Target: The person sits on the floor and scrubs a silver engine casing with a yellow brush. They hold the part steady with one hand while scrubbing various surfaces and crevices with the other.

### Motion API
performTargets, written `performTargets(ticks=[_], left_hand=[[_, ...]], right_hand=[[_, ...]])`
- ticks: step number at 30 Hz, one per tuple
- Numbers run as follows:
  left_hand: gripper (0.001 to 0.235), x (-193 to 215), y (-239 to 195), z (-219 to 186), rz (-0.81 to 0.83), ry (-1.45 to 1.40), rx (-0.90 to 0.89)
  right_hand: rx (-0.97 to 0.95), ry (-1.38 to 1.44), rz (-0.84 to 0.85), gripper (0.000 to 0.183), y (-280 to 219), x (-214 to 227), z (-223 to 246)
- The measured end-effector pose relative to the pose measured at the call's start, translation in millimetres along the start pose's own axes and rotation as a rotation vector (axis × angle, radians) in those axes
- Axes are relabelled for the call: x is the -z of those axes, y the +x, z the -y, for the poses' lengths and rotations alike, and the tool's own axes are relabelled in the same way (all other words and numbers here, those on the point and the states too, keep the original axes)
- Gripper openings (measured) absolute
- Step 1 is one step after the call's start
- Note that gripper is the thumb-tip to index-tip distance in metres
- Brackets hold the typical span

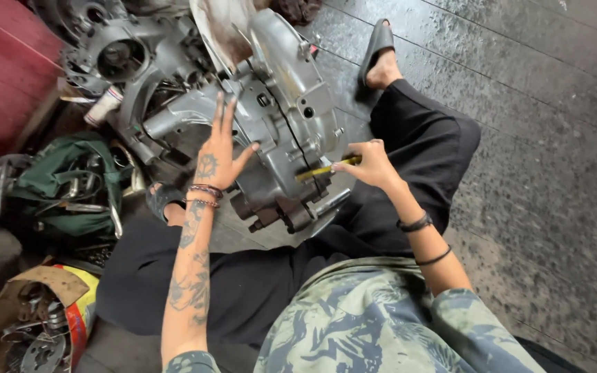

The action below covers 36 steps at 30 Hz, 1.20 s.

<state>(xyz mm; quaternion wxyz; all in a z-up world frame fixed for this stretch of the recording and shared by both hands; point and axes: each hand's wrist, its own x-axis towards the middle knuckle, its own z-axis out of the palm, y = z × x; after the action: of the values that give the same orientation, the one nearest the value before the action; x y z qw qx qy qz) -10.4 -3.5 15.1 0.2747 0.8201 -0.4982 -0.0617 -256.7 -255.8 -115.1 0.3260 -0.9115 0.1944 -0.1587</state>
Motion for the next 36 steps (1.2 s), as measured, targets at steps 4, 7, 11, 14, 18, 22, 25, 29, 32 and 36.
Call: performTargets(ticks=[4, 7, 11, 14, 18, 22, 25, 29, 32, 36], left_hand=[[0.087, -7, 0, 7, 0.01, 0.012, 0.015], [0.087, -1, 0, 7, 0.012, 0.028, 0.007], [0.087, -3, 0, 10, 0.016, 0.026, 0.007], [0.088, -7, -4, 10, 0.026, 0.039, 0.007], [0.088, -7, -1, 15, -0.011, 0.057, -0.018], [0.087, -6, 0, 15, -0.013, 0.054, -0.026], [0.087, -7, 0, 14, -0.016, 0.054, -0.021], [0.087, -3, 0, 12, -0.004, 0.059, -0.017], [0.087, -5, 0, 9, 0.011, 0.053, -0.011], [0.086, -5, 0, 13, 0.006, 0.054, -0.011]], right_hand=[[-0.04, -0.073, 0.018, 0.032, -24, -3, 73], [-0.004, -0.184, 0.081, 0.041, -38, -36, 73], [-0.187, -0.199, -0.172, 0.04, -47, -32, 64], [-0.186, -0.199, -0.112, 0.031, -60, -35, 60], [-0.203, -0.177, 0.178, 0.027, -52, -19, 73], [-0.145, -0.213, 0.134, 0.026, -55, -35, 74], [-0.116, 0.029, 0.17, 0.021, -70, -63, 98], [-0.183, 0.502, 0.112, 0.03, -59, -80, 129], [-0.24, 0.663, 0.069, 0.037, -58, -75, 164], [-0.44, 0.822, 0.082, 0.045, -67, -74, 192]])
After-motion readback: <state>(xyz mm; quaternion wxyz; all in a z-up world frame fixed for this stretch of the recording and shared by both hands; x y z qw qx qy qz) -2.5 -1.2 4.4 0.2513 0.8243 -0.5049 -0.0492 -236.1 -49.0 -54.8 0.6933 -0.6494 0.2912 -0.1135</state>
